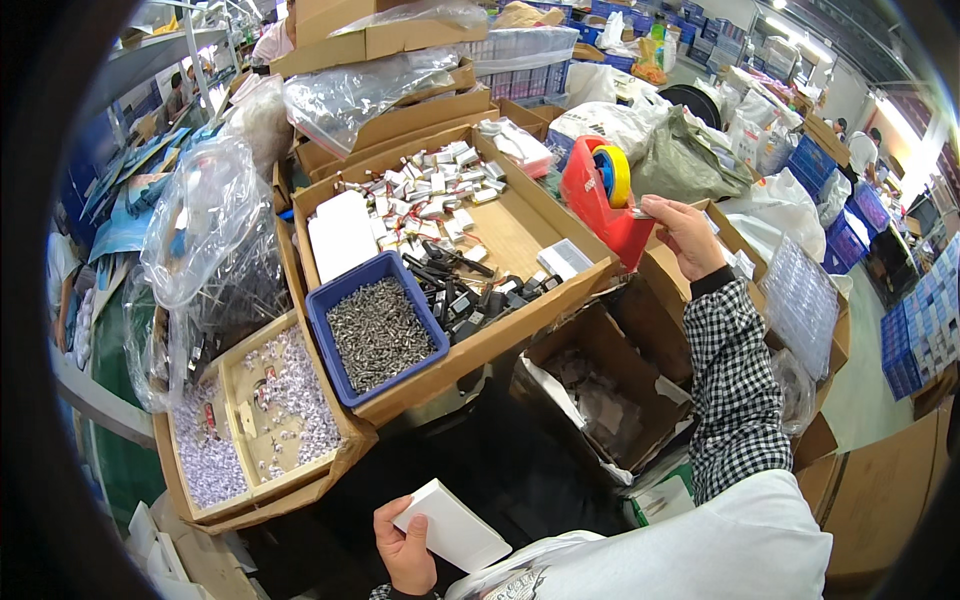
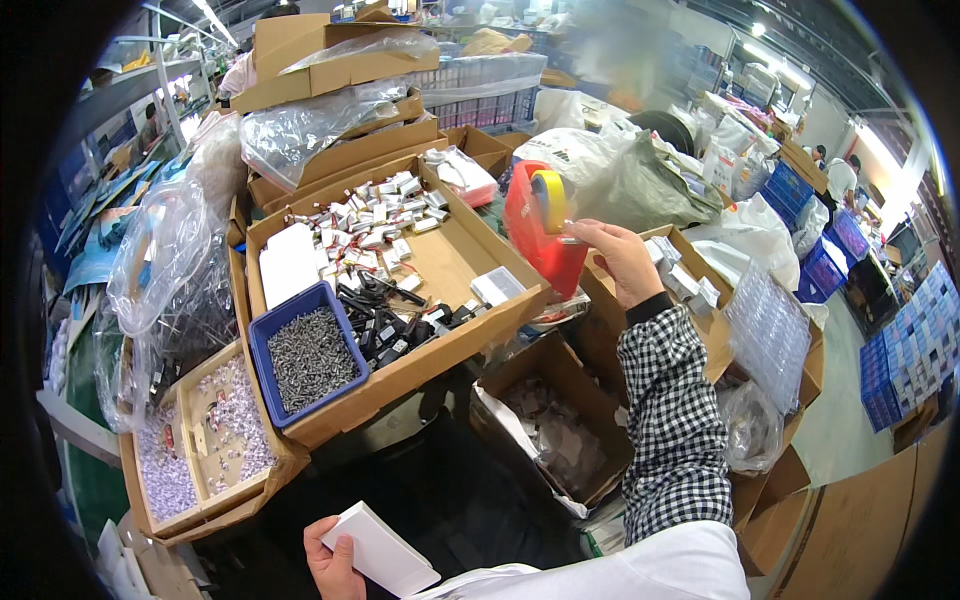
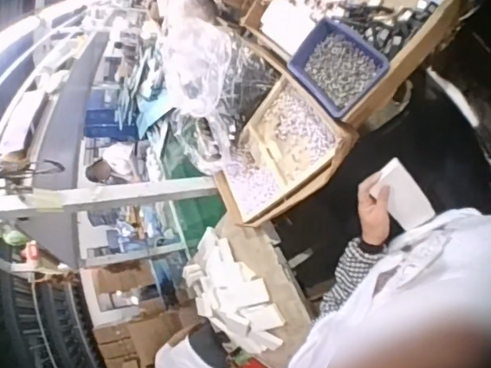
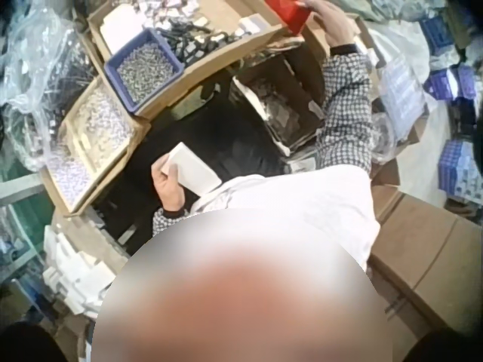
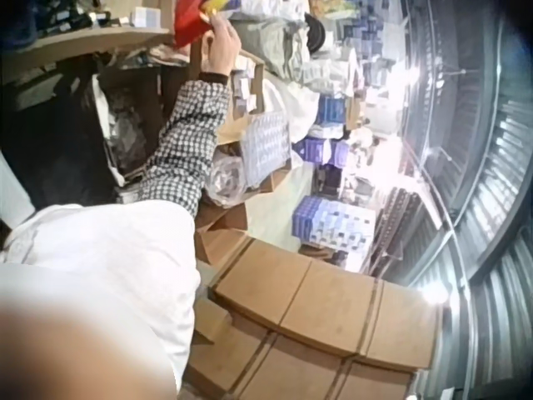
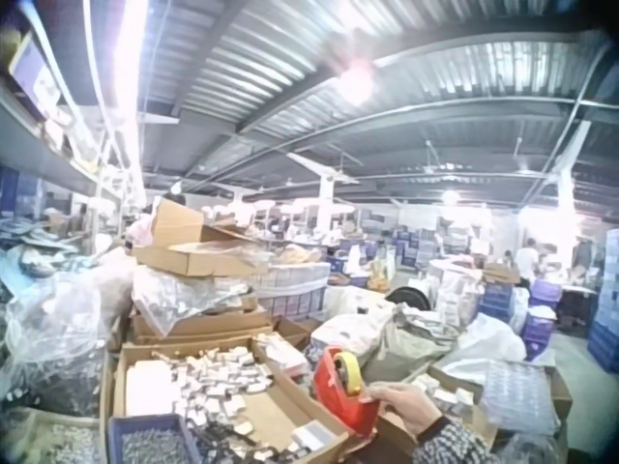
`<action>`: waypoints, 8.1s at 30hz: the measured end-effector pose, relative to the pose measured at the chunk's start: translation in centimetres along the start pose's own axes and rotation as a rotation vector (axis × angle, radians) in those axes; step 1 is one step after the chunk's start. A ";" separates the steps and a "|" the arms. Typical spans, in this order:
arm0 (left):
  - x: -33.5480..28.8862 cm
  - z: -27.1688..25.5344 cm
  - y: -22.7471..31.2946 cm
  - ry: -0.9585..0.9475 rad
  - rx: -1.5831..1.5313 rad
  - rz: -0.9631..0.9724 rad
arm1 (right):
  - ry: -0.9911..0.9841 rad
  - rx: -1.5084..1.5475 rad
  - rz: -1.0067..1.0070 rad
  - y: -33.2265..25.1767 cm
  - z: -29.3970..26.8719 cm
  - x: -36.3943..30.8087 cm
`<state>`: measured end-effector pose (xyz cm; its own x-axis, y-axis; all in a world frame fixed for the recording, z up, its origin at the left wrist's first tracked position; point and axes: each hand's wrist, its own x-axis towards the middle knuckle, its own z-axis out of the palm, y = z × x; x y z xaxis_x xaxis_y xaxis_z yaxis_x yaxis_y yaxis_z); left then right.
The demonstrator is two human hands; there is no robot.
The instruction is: The person assembles small electronic components into white rectangular boxes. They pick components from trays, place them into the boxes, and seal the boxes with tape. The process is repeated continuously throughout the clip.
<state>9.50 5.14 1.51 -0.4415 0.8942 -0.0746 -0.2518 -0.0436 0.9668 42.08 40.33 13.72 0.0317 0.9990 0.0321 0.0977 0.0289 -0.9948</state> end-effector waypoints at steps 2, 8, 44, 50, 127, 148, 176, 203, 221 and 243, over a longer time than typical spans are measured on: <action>-0.1 0.0 0.1 -0.009 -0.008 0.004 | -0.008 0.052 -0.029 -0.3 0.5 -0.1; -0.2 0.2 0.3 -0.021 -0.029 0.014 | 0.062 0.171 -0.092 -0.9 1.0 -0.6; -1.0 -0.3 -2.5 -0.010 0.250 0.077 | -0.727 0.647 0.745 8.3 16.9 -25.4; -2.0 -0.5 -1.1 -0.015 0.387 0.061 | -0.628 0.662 0.835 8.0 19.0 -28.2; 4.1 0.1 0.2 -0.749 0.382 -0.181 | -0.706 -1.413 -0.776 -3.0 8.5 1.5; 3.6 -1.6 -0.1 -0.676 0.287 -0.173 | -0.785 -0.645 0.129 0.9 17.8 9.1; 1.0 -1.6 -1.3 -0.693 -0.567 -0.482 | -0.972 0.186 0.074 -1.9 16.1 -8.9; 0.6 -1.8 -0.9 -0.667 -0.246 -0.376 | -0.983 -0.629 -0.869 -5.1 17.0 -15.8; 2.7 -1.0 -0.9 -0.747 -0.454 -0.612 | -0.925 -1.351 -0.703 -2.9 14.9 -1.1; 2.4 -0.9 0.2 -0.599 -0.417 -0.550 | -0.809 -1.186 -0.593 -1.0 20.5 3.7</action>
<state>7.64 6.94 1.29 0.3246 0.9131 -0.2468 -0.6369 0.4039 0.6567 21.66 44.69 12.84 -0.7831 0.6181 -0.0680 0.6175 0.7601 -0.2024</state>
